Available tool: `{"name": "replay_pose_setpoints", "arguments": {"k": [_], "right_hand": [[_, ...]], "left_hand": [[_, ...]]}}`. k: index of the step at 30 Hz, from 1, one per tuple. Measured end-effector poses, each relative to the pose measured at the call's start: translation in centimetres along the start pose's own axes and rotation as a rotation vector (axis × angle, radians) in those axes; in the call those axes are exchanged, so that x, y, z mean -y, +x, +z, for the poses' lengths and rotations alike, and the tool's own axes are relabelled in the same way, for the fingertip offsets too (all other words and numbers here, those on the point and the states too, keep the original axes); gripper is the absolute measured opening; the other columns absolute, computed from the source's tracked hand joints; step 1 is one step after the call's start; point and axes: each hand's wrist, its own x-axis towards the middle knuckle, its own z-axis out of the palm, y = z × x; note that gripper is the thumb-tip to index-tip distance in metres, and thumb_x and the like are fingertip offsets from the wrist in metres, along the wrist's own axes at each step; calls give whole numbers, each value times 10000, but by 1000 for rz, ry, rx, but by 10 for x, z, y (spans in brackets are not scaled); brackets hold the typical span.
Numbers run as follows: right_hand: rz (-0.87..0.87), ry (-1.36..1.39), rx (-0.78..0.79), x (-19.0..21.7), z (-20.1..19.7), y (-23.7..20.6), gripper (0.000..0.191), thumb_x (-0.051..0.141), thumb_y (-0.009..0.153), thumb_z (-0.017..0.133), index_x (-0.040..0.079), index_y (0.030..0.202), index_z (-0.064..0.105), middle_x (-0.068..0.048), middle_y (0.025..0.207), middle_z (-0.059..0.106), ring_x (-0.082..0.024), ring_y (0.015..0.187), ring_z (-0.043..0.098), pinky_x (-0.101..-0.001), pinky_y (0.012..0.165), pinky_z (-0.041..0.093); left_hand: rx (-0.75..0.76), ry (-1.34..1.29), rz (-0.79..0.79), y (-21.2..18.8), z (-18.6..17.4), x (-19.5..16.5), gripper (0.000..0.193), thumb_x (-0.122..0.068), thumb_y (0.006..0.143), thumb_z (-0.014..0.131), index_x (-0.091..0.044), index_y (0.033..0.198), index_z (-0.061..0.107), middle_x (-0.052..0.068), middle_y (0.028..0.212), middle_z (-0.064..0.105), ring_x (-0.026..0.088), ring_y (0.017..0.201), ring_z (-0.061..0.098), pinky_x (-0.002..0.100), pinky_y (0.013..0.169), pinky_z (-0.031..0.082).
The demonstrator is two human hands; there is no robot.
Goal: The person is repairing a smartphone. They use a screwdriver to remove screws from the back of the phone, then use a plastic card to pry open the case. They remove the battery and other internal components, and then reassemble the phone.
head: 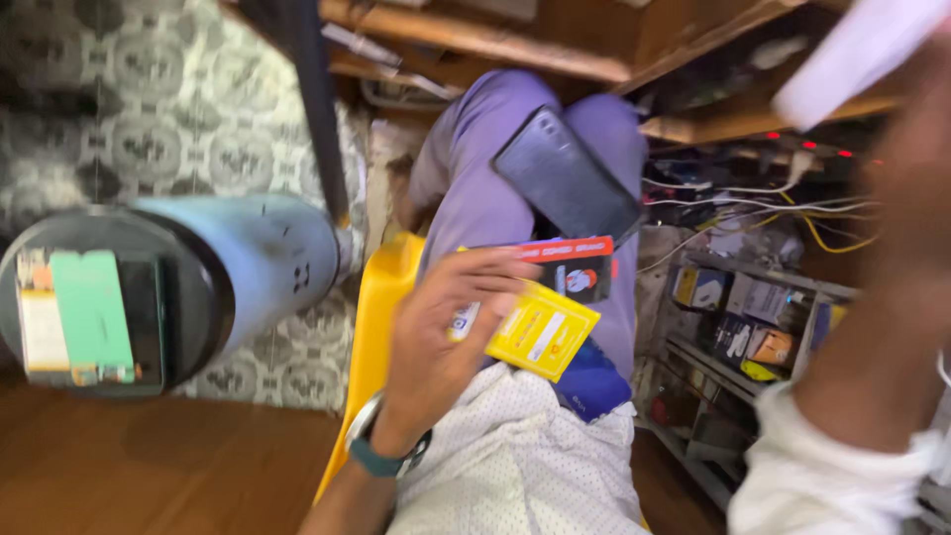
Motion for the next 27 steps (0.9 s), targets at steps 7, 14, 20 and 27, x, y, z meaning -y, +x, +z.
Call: {"name": "replay_pose_setpoints", "arguments": {"k": [7, 14, 20, 27], "right_hand": [[-231, 280, -93, 76, 34, -124, 230, -105, 887, 801, 38, 1067, 804, -127, 978, 669, -264, 872, 677, -383, 778, 533], [169, 529, -55, 91, 54, -135, 211, -155, 936, 781, -22, 1079, 703, -129, 1033, 685, -267, 924, 695, -352, 790, 576], [435, 675, 116, 104, 45, -130, 180, -92, 1009, 833, -61, 1162, 743, -139, 1059, 696, -193, 918, 702, -243, 786, 543], [326, 648, 258, 101, 35, -122, 162, -95, 947, 831, -18, 1063, 747, -121, 1025, 734, -200, 894, 734, -268, 797, 561]], "left_hand": [[198, -549, -218, 4, 13, 20, 331, -90, 1111, 584, 88, 1389, 611, 158, 1315, 687, 158, 1168, 678, 321, 1097, 555], [148, -435, -245, 6, 19, 51, 359, 21, 1053, 577, 84, 1407, 578, 168, 1275, 710, 182, 1135, 723, 297, 994, 599], [94, -347, -168, 4, 21, 59, 375, 26, 1061, 570, 81, 1432, 571, 173, 1284, 718, 180, 1160, 720, 285, 1018, 583], [83, -130, -187, 6, 16, 46, 254, -127, 1031, 635, 35, 1225, 612, 81, 1014, 779, 87, 921, 733, 233, 809, 605]]}}
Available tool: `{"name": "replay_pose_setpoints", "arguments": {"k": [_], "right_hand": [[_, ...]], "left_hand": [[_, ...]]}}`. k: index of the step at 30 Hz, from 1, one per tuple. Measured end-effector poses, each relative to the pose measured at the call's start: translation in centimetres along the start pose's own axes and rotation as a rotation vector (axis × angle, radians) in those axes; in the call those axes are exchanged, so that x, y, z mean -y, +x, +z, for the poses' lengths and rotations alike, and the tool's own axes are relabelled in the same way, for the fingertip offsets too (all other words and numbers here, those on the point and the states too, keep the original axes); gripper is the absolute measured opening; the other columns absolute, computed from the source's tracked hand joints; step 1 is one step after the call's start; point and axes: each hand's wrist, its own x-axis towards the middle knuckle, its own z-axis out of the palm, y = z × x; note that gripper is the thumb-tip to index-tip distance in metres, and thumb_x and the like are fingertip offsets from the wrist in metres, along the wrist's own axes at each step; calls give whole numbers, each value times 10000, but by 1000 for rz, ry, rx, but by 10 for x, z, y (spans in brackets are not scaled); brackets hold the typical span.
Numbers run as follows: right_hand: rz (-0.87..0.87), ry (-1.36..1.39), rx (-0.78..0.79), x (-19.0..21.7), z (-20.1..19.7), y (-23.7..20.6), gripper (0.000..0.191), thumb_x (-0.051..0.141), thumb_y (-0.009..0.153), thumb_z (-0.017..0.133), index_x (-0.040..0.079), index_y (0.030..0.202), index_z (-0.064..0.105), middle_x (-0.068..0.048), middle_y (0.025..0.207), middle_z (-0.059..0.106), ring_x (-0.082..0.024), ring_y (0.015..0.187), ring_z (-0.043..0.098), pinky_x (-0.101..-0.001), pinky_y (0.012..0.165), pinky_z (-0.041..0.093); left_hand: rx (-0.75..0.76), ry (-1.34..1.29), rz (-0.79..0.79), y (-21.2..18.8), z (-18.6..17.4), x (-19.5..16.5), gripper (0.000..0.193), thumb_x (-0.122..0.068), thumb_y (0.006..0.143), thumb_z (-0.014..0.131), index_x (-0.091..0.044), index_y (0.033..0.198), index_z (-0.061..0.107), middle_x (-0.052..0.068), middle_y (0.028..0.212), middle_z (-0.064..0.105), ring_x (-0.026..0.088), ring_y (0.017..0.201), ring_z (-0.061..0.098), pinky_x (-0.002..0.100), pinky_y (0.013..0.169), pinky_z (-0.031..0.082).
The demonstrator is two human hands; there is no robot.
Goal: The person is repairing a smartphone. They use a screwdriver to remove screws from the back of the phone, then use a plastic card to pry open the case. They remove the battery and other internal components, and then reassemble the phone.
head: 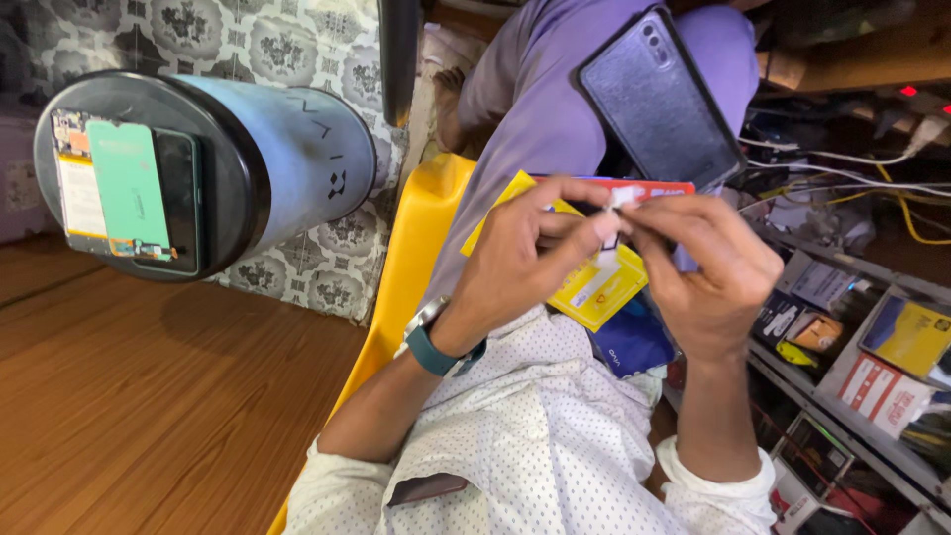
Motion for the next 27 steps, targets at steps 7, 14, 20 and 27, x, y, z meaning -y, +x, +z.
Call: {"name": "replay_pose_setpoints", "arguments": {"k": [7, 14, 20, 27], "right_hand": [[-66, -54, 74, 2, 0, -3, 186, -88, 942, 827, 4, 1078, 738, -111, 997, 731, -222, 890, 744, -296, 802, 587], [-232, -156, 37, -7, -2, -4, 200, -84, 951, 833, 26, 1104, 766, -113, 983, 710, -229, 832, 702, -317, 711, 563], [-320, -173, 97, -12, -9, -4, 276, -112, 936, 773, 20, 1178, 780, -117, 989, 704, -241, 853, 699, -323, 706, 570], [-304, -119, 171, -9, -15, 0, 276, -89, 938, 824, 32, 1172, 744, -101, 1005, 700, -214, 833, 704, -316, 713, 568]], "left_hand": [[-57, -49, -25, 6, 1, 11, 207, -171, 1058, 642, 22, 1118, 689, 30, 899, 741, 48, 826, 668, 232, 742, 585], [-123, -9, 83, 6, 1, 19, 199, -156, 1023, 701, 33, 1051, 754, 49, 911, 750, 68, 840, 684, 223, 776, 564], [-121, -44, 53, 5, 1, 17, 193, -146, 1011, 707, 32, 1068, 754, 60, 921, 764, 71, 835, 708, 220, 783, 591], [-75, -42, 8, 6, -1, 18, 187, -124, 997, 713, 53, 1042, 752, 87, 927, 778, 83, 823, 724, 228, 753, 600]]}}
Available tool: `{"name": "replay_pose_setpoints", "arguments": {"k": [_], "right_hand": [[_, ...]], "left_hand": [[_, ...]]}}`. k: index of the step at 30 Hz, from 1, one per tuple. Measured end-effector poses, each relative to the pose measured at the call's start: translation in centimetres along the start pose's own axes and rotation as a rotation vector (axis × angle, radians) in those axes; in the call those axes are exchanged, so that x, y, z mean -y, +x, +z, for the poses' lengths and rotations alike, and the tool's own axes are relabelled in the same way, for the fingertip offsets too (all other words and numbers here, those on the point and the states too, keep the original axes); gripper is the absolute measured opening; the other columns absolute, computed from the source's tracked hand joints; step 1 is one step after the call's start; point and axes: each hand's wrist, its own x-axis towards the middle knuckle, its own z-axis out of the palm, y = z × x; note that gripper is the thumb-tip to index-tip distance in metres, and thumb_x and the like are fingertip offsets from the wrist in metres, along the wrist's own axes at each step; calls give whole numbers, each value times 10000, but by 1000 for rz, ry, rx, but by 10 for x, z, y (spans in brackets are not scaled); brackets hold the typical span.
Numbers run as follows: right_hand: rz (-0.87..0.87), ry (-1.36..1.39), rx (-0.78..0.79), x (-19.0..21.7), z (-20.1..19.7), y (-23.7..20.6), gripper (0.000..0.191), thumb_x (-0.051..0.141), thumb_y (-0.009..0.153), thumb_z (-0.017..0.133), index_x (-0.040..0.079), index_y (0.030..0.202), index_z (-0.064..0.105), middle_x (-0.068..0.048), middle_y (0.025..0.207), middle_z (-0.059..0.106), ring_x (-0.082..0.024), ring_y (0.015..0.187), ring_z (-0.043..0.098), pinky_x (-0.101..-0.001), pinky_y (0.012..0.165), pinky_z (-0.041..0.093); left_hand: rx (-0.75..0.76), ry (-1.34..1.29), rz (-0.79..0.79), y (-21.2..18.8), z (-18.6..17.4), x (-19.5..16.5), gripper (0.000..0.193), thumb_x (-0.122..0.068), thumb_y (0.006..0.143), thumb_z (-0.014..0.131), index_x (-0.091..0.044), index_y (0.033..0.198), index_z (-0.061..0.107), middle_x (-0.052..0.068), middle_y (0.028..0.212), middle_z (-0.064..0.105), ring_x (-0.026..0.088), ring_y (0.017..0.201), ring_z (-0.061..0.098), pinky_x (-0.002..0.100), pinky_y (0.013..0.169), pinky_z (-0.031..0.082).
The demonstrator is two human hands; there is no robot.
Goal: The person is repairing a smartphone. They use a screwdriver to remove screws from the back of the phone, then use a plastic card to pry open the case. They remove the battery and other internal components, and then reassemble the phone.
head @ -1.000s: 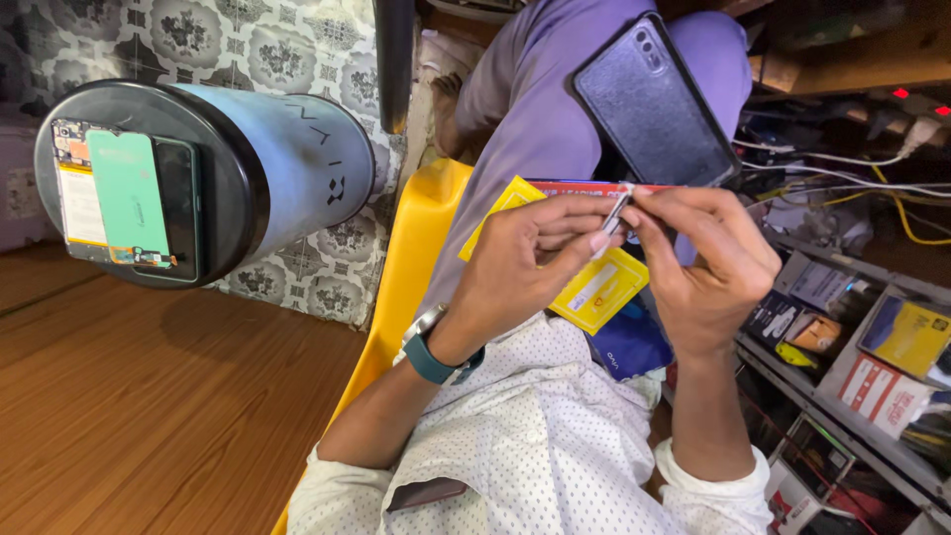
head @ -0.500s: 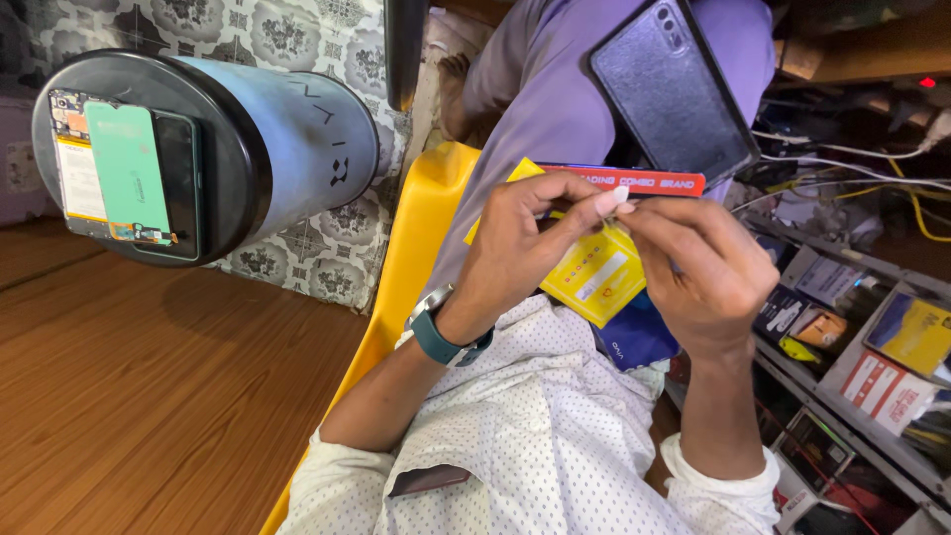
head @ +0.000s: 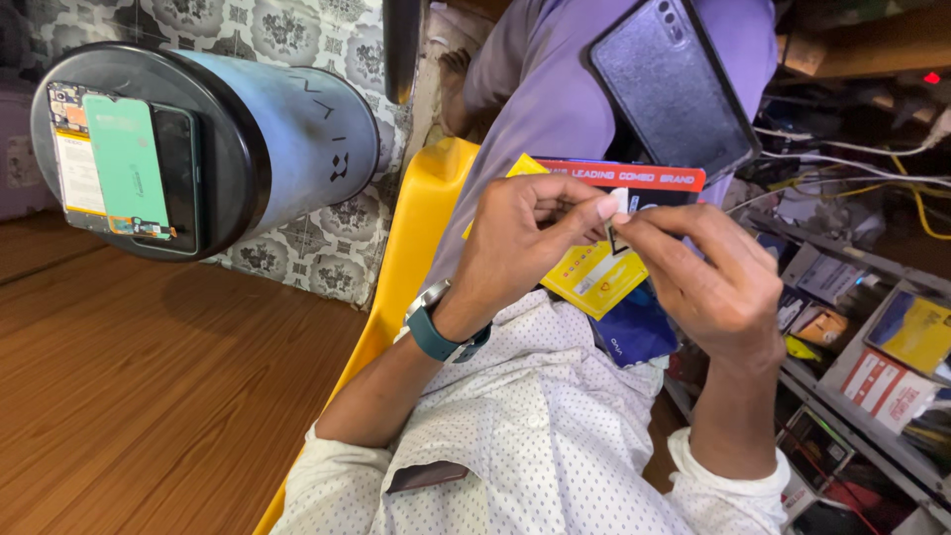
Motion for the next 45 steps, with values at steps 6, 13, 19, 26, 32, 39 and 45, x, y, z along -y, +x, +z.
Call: {"name": "replay_pose_setpoints", "arguments": {"k": [6, 13, 19, 26, 32, 39, 45], "right_hand": [[-27, -6, 54, 6, -11, 6, 331, -98, 858, 800, 50, 1154, 782, -100, 993, 695, -232, 875, 697, -328, 711, 567], [-119, 14, -101, 10, -13, 11, 309, -115, 675, 798, 18, 952, 761, -154, 881, 660, -296, 781, 681, -383, 675, 569], [85, 35, -260, 9, -15, -10, 189, -167, 875, 813, -42, 916, 677, -168, 969, 719, -274, 836, 736, -327, 771, 610], [188, 160, -572, 2, -12, -25, 224, -182, 980, 810, -21, 1075, 688, -167, 978, 699, -239, 874, 737, -280, 780, 576], [201, 28, -366, 20, -25, 0, 318, -156, 792, 833, -48, 1064, 710, -161, 901, 659, -228, 770, 664, -306, 638, 517], [152, -121, -252, 34, -24, 19, 268, -161, 907, 822, -17, 1122, 754, -133, 933, 665, -228, 804, 666, -298, 676, 526], [44, -199, -227, 27, -18, 20, 224, -130, 871, 851, -21, 1034, 743, -126, 940, 679, -268, 833, 674, -335, 694, 541]], "left_hand": [[99, -101, -69, 0, -4, -5, 218, -147, 1016, 694, 60, 1059, 744, 80, 923, 762, 92, 816, 720, 242, 759, 615], [138, -115, -93, 5, -9, -12, 221, -155, 1022, 682, 58, 1053, 732, 81, 916, 762, 83, 797, 716, 231, 745, 604], [9, -59, 100, 14, -1, -42, 183, -135, 1071, 672, 37, 1104, 725, 61, 932, 742, 68, 800, 678, 224, 758, 584], [212, -62, 96, 32, 25, -69, 168, -114, 1074, 651, 38, 1109, 712, 54, 892, 748, 74, 811, 719, 235, 756, 625], [184, -52, 78, 26, 26, -57, 180, -94, 1043, 674, 33, 1160, 726, 50, 977, 758, 67, 857, 721, 238, 782, 645], [69, -38, 109, 15, 29, -52, 180, -93, 1037, 710, 23, 1166, 757, 68, 961, 773, 58, 853, 704, 221, 782, 615], [-26, 236, 180, 9, 31, -60, 165, -83, 1000, 712, 11, 1123, 770, 67, 914, 795, 37, 816, 712, 191, 703, 599]]}}
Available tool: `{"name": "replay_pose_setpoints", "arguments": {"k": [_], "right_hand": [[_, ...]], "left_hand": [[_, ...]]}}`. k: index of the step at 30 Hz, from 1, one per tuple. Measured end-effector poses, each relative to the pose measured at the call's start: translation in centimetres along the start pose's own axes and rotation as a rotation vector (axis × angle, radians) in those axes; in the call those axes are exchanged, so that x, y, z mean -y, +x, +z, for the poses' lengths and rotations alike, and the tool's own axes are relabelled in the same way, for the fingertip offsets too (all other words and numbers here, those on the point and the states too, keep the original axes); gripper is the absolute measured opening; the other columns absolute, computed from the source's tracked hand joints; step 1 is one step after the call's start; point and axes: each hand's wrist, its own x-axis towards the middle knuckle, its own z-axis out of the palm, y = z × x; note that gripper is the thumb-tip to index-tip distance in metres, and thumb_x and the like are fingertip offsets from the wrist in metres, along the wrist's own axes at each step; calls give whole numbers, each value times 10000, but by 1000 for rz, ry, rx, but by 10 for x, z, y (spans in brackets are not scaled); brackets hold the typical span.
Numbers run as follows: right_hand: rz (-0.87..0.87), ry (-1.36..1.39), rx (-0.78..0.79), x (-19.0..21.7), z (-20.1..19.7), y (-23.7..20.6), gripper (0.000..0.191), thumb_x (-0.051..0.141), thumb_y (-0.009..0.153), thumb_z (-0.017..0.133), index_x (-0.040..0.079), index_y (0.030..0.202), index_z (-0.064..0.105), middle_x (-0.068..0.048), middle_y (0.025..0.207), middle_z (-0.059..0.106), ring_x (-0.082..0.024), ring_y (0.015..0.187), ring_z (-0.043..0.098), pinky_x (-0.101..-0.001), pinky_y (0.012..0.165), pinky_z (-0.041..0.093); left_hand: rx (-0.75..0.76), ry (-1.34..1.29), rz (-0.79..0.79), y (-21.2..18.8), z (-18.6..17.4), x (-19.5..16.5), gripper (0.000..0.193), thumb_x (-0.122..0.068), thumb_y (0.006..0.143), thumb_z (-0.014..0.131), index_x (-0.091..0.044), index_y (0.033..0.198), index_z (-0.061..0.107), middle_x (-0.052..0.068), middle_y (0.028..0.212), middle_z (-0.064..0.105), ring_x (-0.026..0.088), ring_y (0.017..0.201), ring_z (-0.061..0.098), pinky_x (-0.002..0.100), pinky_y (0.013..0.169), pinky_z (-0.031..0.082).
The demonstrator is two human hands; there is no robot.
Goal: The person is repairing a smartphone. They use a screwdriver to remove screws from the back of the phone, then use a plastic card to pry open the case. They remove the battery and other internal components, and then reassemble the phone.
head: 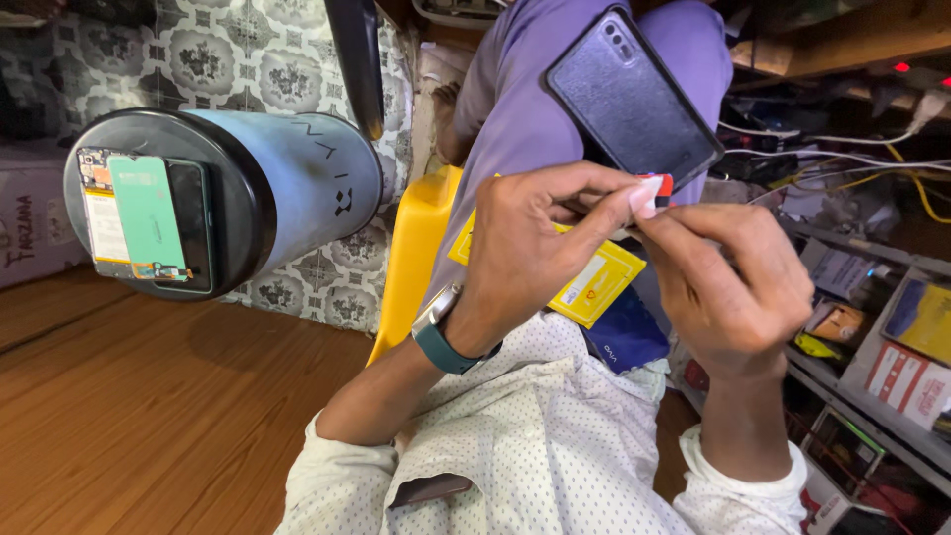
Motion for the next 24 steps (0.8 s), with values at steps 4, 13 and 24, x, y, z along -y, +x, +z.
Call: {"name": "replay_pose_setpoints", "arguments": {"k": [4, 13, 24], "right_hand": [[-54, -31, -1, -2, 1, 2, 230, -135, 849, 848, -24, 1031, 761, -117, 922, 676, -264, 837, 672, -334, 684, 542], [-92, -83, 17, -5, -3, -5, 208, -105, 733, 853, -3, 890, 759, -100, 853, 664, -276, 791, 648, -372, 692, 537], [226, -51, -366, 1, -21, -70, 189, -93, 989, 833, -5, 1032, 672, -96, 1010, 677, -240, 893, 680, -308, 798, 544]], "left_hand": [[13, -90, 4, 1, 0, 4, 160, -88, 1027, 705, 24, 1124, 765, 75, 943, 794, 47, 843, 715, 201, 741, 605], [53, -120, -38, 7, -1, 19, 153, -91, 1015, 706, 46, 1063, 753, 57, 874, 768, 51, 780, 703, 202, 686, 578], [98, 134, 323, 64, 18, -56, 138, -70, 1030, 693, 28, 1118, 733, 44, 907, 725, 65, 707, 600, 207, 617, 491]]}}
